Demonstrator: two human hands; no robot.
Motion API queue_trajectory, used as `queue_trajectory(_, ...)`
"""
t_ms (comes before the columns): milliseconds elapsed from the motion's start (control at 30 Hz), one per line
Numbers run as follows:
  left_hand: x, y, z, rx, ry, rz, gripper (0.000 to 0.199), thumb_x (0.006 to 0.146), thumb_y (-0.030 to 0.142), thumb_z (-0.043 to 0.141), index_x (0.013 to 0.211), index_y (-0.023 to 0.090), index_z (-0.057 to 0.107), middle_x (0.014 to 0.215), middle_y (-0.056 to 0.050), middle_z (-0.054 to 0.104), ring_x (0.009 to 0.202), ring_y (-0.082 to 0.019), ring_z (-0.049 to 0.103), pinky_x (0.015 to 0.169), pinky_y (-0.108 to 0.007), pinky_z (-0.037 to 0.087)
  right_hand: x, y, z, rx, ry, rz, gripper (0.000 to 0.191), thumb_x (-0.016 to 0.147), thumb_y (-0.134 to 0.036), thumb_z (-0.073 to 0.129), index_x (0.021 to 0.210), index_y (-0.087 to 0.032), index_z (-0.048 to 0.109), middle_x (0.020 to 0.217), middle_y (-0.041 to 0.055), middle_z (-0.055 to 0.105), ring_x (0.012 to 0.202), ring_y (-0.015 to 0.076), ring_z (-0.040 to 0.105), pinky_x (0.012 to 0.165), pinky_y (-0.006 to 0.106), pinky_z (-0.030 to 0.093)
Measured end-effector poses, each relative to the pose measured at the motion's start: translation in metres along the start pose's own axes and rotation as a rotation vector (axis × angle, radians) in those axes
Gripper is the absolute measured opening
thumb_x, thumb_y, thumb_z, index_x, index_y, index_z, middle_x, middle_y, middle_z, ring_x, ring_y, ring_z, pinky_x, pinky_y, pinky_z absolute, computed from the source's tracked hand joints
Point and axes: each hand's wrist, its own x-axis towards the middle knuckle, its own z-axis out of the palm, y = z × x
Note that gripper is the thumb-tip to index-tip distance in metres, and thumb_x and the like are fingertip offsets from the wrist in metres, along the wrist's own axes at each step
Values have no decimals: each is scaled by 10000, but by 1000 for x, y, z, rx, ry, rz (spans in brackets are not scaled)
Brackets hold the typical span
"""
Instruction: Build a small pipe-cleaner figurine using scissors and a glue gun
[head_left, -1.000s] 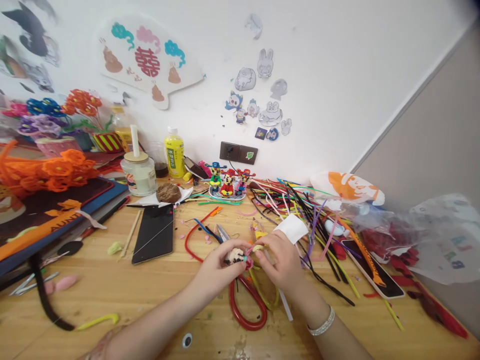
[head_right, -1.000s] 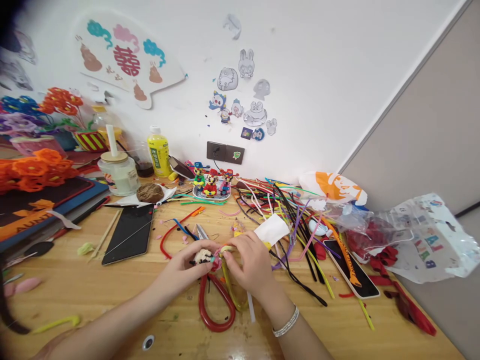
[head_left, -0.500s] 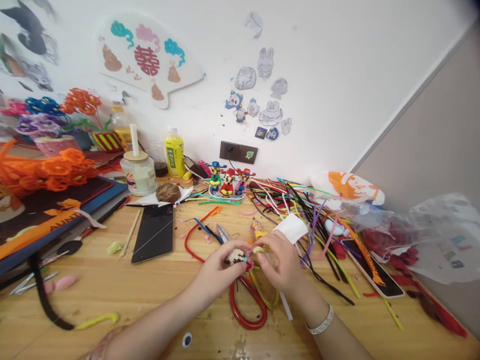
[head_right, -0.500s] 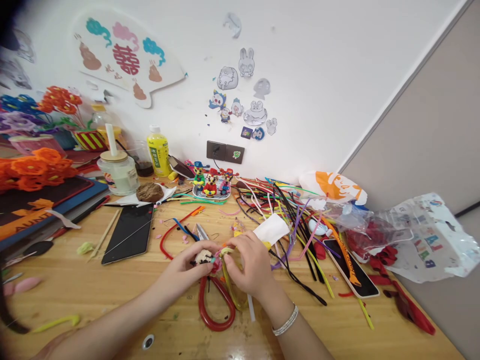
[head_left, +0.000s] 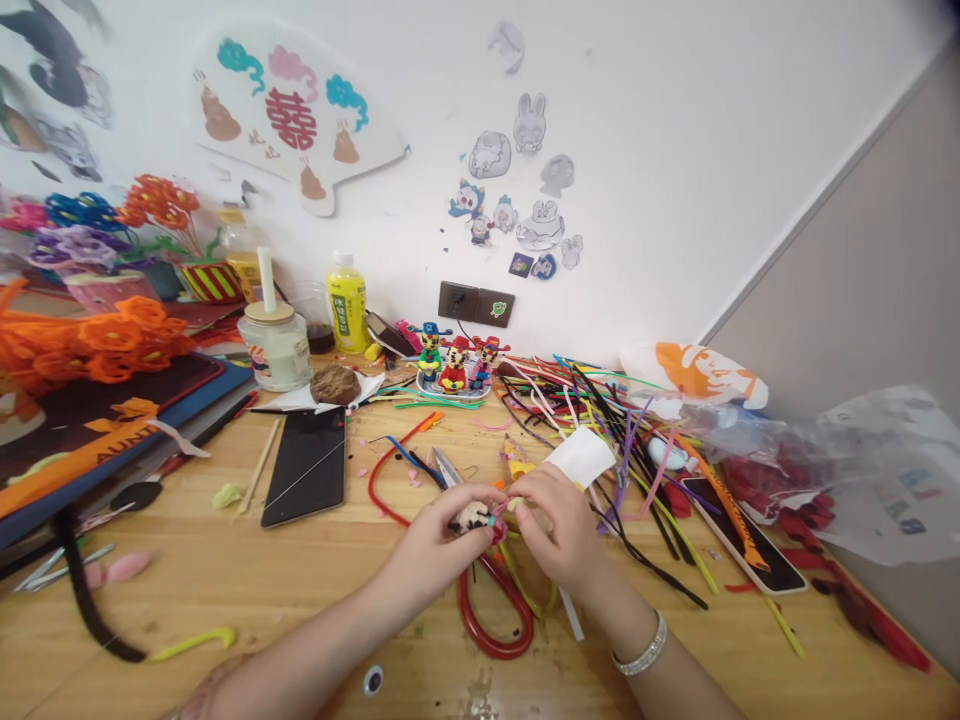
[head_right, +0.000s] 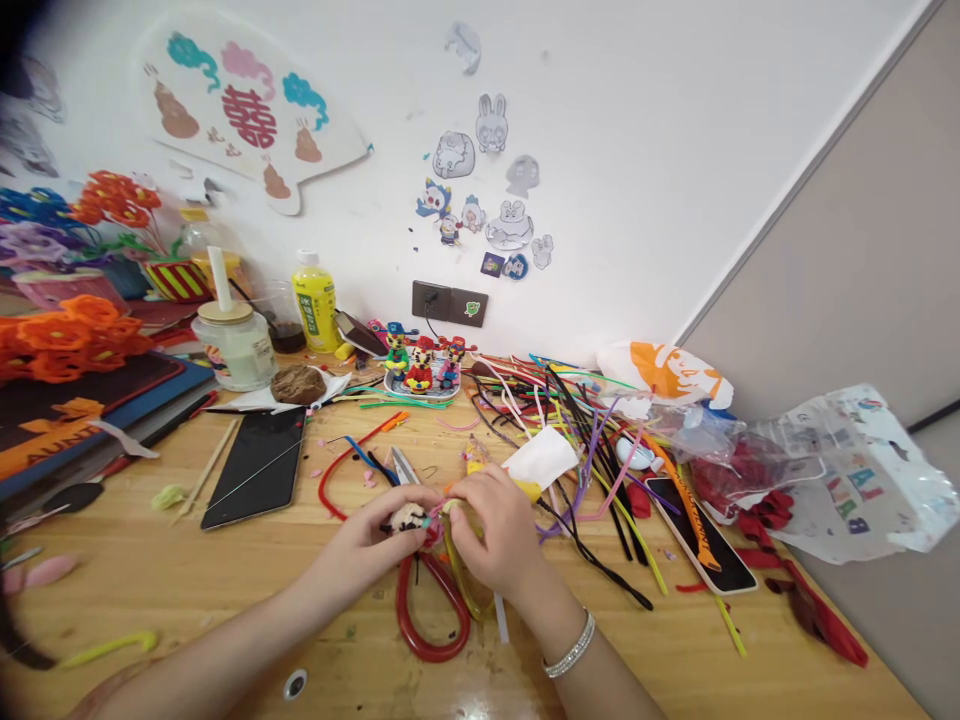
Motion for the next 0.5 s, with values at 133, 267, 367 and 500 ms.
queue_trajectory(133,0,-1,0,-40,-4,-10,221,639,156,579,850,186,635,874,-30,645,861,-204,545,787,-277,402,0,0,-1,41,-15,0,164,812,-181,384,811,-189,547,760,40,585,732,181,495,667,323,389)
queue_trajectory(267,2,-3,0,-197,2,-117,227,621,158,584,845,183,616,780,-1,608,734,-160,539,654,-242,436,0,0,-1,12,18,11,130,804,-213,429,879,-189,533,788,43,583,745,181,506,660,316,405)
queue_trajectory(367,2,0,0,-304,-12,-203,235,617,173,583,850,187,606,732,17,593,655,-138,539,578,-227,436,-1,4,0,-141,76,-108,169,785,-208,500,953,-187,514,810,52,598,762,187,521,673,322,416)
queue_trajectory(500,2,5,1,-379,-19,-294,257,608,174,582,862,185,611,711,22,603,607,-125,548,556,-223,429,-2,10,2,-247,123,-238,156,789,-149,520,938,-193,532,808,54,618,768,181,532,695,327,427)
